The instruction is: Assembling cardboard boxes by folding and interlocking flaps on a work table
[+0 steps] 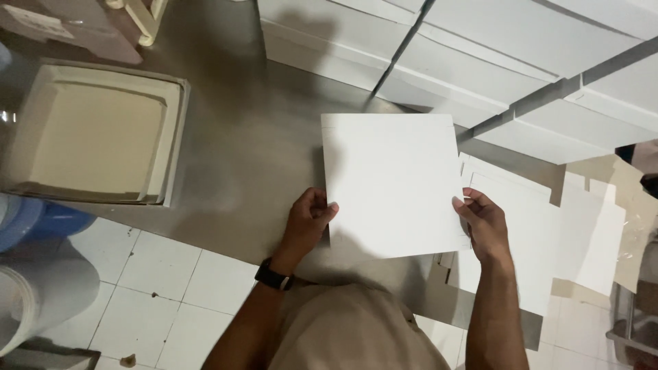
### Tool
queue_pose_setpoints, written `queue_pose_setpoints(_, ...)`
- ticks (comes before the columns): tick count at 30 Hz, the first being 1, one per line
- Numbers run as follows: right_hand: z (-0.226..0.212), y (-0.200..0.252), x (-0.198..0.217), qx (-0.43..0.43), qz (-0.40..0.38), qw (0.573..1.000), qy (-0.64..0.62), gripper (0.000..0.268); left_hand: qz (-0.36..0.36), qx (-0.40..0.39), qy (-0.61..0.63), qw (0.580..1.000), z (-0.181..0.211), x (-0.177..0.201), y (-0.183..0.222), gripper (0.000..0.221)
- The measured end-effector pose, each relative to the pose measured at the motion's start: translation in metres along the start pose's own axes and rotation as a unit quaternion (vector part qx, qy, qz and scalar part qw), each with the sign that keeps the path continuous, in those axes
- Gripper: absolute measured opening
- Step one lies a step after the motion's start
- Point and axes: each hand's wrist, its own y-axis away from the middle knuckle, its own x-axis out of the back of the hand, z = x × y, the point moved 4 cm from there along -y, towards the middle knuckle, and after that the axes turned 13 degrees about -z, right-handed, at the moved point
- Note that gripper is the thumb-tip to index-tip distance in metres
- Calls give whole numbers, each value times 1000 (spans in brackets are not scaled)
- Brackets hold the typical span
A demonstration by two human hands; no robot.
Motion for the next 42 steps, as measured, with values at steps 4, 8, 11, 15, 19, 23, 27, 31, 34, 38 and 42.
queue_pose_setpoints(4,-3,3,-5,-1,2,1000,-3,32,10,3,2,1000,-2,1,1,22)
queue_pose_setpoints(8,-1,-1,-7,5,1,1000,-15,32,1,0,1,1000,6,0,3,23)
queue_pose_setpoints(11,6,-6,-4,11,2,1000,-5,32,-7,-8,16,1000,-9,2,-4,23)
queue_pose_setpoints(15,-2,-1,-10,6,11,1000,-2,31,-9,-6,46,999,-11,5,-1,24)
queue_pose_setpoints(19,3,-2,-6,3,-1,1000,-12,32,-7,-13,62,998,-14,5,1,25)
queue_pose_setpoints(23,-1,1,-11,4,-5,1000,-15,33,2,4,56,998,-19,4,-5,23)
queue_pose_setpoints(27,6,3,-16,-7,-5,1000,-16,33,27,0,47,999,42,0,21,26)
queue_pose_setpoints(31,4,11,-31,-15,-13,999,-45,35,54,0,26,998,60,13,25,26)
queue_pose_setpoints(34,22,9,-30,-17,-22,997,-66,31,66,13,15,998,72,17,29,27)
queue_pose_setpoints(38,42,9,-21,-39,-17,993,-114,29,74,36,4,997,87,14,39,32)
queue_pose_setpoints(42,32,17,-24,-52,-8,993,-110,25,79,50,-10,996,92,11,45,31)
